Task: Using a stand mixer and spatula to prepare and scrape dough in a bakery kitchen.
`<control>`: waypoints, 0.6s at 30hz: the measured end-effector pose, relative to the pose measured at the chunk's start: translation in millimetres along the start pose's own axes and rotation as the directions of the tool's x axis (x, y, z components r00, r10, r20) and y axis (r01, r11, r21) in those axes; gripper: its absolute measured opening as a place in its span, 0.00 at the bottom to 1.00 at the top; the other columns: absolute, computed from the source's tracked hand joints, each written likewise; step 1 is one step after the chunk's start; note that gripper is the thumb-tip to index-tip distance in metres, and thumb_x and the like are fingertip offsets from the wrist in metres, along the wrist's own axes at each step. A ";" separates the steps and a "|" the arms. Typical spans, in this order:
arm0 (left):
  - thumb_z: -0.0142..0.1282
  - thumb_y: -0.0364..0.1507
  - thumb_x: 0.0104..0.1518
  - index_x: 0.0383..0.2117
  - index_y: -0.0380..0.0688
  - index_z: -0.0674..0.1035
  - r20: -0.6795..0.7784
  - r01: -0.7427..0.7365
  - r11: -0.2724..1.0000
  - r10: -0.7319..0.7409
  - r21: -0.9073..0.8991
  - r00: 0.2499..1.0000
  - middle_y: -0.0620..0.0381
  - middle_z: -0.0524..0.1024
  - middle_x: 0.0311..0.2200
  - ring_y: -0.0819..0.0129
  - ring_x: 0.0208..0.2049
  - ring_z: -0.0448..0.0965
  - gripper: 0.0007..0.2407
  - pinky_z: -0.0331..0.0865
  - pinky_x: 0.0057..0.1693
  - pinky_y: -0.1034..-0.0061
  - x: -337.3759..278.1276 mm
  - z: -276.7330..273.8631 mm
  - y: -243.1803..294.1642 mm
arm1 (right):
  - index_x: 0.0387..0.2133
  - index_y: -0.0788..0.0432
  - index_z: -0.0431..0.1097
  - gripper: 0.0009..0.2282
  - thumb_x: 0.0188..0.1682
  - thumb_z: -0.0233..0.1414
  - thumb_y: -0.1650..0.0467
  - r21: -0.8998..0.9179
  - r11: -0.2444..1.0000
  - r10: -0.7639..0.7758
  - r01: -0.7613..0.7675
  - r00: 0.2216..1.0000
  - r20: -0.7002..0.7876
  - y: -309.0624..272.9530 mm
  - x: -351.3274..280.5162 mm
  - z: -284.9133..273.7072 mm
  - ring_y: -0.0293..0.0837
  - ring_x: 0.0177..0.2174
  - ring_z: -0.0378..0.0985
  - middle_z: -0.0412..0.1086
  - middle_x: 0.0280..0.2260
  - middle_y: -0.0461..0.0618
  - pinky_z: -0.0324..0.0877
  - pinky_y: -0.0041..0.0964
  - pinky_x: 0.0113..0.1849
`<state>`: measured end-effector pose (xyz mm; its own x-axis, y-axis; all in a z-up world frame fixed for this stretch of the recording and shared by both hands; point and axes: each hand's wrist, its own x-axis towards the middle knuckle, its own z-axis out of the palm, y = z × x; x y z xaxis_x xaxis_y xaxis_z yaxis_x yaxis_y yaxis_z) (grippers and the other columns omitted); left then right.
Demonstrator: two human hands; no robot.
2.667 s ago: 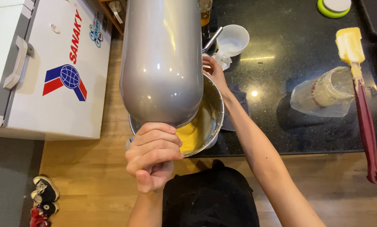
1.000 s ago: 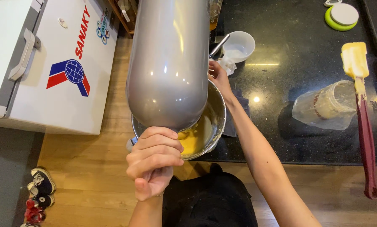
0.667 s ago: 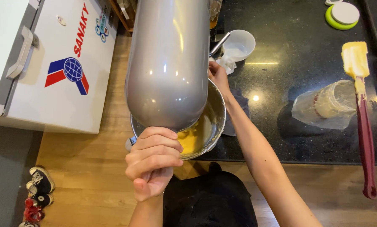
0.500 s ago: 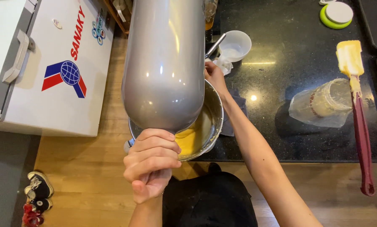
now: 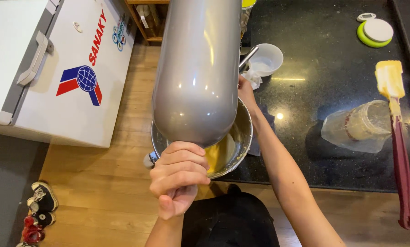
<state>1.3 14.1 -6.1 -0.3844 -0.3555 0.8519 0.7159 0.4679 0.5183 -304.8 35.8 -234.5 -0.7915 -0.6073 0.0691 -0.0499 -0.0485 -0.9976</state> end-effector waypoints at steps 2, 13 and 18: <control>0.28 0.45 0.69 0.15 0.37 0.77 0.000 0.009 1.000 -0.009 -0.004 1.000 0.52 0.73 0.13 0.58 0.19 0.79 0.30 0.77 0.43 0.62 -0.1 1.0 0.9 | 0.51 0.65 0.72 0.18 0.47 0.58 0.74 -0.043 0.999 -0.008 0.007 1.000 -0.009 0.1 0.1 -3.5 0.38 0.38 0.78 0.77 0.41 0.51 0.74 0.33 0.42; 0.29 0.46 0.69 0.16 0.36 0.77 -0.022 0.030 1.000 -0.030 0.007 0.999 0.52 0.73 0.13 0.58 0.18 0.78 0.30 0.76 0.43 0.62 -3.8 2.5 -0.4 | 0.48 0.67 0.72 0.12 0.57 0.52 0.70 -0.024 1.000 -0.002 0.003 0.999 0.042 25.9 9.5 -10.0 0.38 0.39 0.78 0.78 0.40 0.51 0.73 0.33 0.42; 0.30 0.45 0.67 0.15 0.36 0.77 -0.035 0.017 1.000 -0.017 0.003 0.999 0.51 0.73 0.12 0.58 0.18 0.78 0.29 0.76 0.42 0.62 -4.3 3.0 -1.8 | 0.48 0.66 0.72 0.11 0.55 0.53 0.70 -0.028 0.999 0.017 -0.016 1.000 0.025 20.8 7.8 -8.8 0.38 0.38 0.79 0.78 0.40 0.51 0.74 0.34 0.41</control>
<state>-0.1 17.2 -10.4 -0.3760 -0.3914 0.8399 0.7073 0.4643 0.5331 -317.3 37.0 -254.8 -0.7768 -0.6275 0.0525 -0.0542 -0.0164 -0.9984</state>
